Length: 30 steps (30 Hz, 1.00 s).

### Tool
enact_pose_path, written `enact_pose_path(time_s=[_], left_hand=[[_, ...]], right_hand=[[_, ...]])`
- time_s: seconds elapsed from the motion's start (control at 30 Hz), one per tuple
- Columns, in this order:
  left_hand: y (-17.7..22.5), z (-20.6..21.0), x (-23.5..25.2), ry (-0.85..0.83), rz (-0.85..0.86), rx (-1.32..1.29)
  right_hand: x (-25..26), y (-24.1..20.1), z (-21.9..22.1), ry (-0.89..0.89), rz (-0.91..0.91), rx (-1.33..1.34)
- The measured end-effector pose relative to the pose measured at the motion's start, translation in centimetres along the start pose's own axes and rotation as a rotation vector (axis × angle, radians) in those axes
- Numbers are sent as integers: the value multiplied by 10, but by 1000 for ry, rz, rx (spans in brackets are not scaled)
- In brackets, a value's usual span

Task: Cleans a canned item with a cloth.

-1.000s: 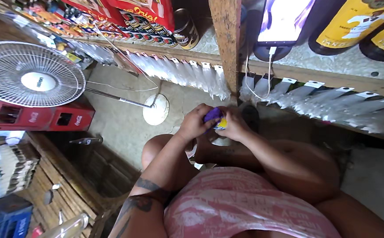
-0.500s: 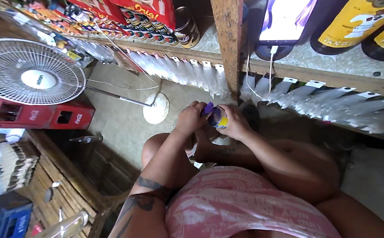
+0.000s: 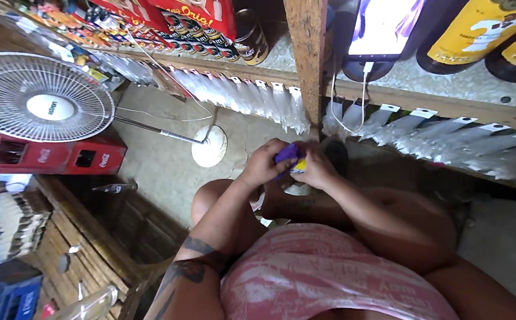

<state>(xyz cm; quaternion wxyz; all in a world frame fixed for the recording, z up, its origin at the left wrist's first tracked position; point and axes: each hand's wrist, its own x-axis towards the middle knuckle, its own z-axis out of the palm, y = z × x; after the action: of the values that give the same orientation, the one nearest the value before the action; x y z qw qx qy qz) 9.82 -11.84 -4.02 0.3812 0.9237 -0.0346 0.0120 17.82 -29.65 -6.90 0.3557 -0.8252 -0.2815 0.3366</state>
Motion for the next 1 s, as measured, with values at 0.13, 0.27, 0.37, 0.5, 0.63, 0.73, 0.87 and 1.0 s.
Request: enact_pose_path(time_s=[0.13, 0.27, 0.37, 0.5, 0.63, 0.73, 0.87, 1.0], left_hand=[[4, 1, 4, 111, -10, 168], [3, -3, 9, 93, -122, 312], [5, -8, 12, -19, -295, 356], [7, -11, 11, -127, -335, 264], [6, -9, 5, -162, -217, 123], [4, -4, 1, -132, -136, 60], [5, -1, 0, -19, -85, 122], [7, -3, 3, 91, -98, 259]], right_hand=[[-3, -5, 2, -59, -53, -50], [-4, -4, -1, 40, -62, 4], [-2, 2, 0, 150, -73, 52], [1, 7, -1, 208, -59, 63], [4, 8, -5, 173, 4, 53], [4, 9, -3, 113, 5, 22], [0, 1, -4, 45, -50, -3], [-4, -6, -4, -16, -86, -54]])
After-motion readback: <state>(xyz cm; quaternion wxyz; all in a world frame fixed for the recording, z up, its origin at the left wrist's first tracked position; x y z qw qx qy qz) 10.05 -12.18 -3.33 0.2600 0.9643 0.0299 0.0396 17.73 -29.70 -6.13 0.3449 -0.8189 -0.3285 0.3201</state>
